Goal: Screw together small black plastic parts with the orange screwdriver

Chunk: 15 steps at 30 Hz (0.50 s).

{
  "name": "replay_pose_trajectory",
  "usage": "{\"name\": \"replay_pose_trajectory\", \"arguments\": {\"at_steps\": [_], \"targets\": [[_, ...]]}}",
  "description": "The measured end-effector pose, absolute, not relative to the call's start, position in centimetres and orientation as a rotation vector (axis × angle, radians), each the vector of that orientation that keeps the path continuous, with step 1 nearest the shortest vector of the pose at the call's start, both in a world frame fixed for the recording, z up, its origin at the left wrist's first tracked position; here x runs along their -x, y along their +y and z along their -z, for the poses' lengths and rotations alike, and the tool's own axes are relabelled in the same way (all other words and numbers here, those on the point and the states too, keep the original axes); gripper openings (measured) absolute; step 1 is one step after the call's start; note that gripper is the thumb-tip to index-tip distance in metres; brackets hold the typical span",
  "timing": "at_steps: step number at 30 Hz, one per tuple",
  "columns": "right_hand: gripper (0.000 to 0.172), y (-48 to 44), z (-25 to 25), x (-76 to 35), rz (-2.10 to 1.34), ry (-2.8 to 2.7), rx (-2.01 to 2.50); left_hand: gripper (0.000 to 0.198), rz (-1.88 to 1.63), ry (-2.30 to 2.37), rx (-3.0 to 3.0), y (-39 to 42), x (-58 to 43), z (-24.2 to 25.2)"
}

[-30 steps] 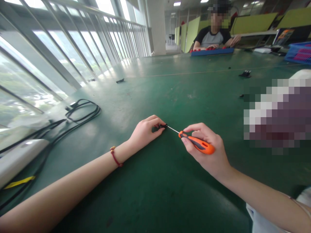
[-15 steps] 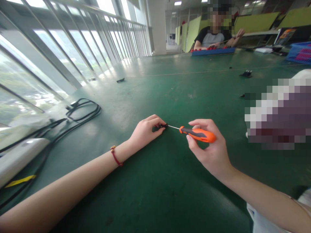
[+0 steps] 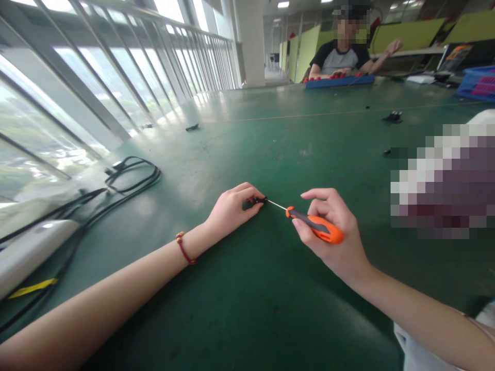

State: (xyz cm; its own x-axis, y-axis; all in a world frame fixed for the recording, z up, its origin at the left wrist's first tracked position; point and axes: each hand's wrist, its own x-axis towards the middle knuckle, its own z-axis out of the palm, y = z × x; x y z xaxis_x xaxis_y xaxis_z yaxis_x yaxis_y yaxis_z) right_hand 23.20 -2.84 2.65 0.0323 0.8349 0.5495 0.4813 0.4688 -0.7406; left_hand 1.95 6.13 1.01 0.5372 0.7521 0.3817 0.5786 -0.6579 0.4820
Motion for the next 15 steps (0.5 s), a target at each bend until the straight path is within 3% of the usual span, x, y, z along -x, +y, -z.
{"name": "replay_pose_trajectory", "arguments": {"at_steps": [3,8,12,15], "targets": [[0.012,-2.88,-2.67,-23.18,-0.354,-1.643,1.199,0.013,-0.828,1.106,-2.48,6.13,-1.94,-1.02],[0.036,-2.73,-2.56,-23.17,-0.37,-1.58,1.105,0.013,-0.828,1.108,-2.476,6.13,-1.96,-1.03],[0.012,-2.95,-2.59,-23.18,-0.425,-1.625,1.212,0.013,-0.828,1.109,-2.475,6.14,-1.98,-0.99],[0.021,-2.92,-2.51,-23.15,-0.329,-1.579,1.182,0.013,-0.83,1.115,-2.469,6.14,-1.99,-0.97]]}}
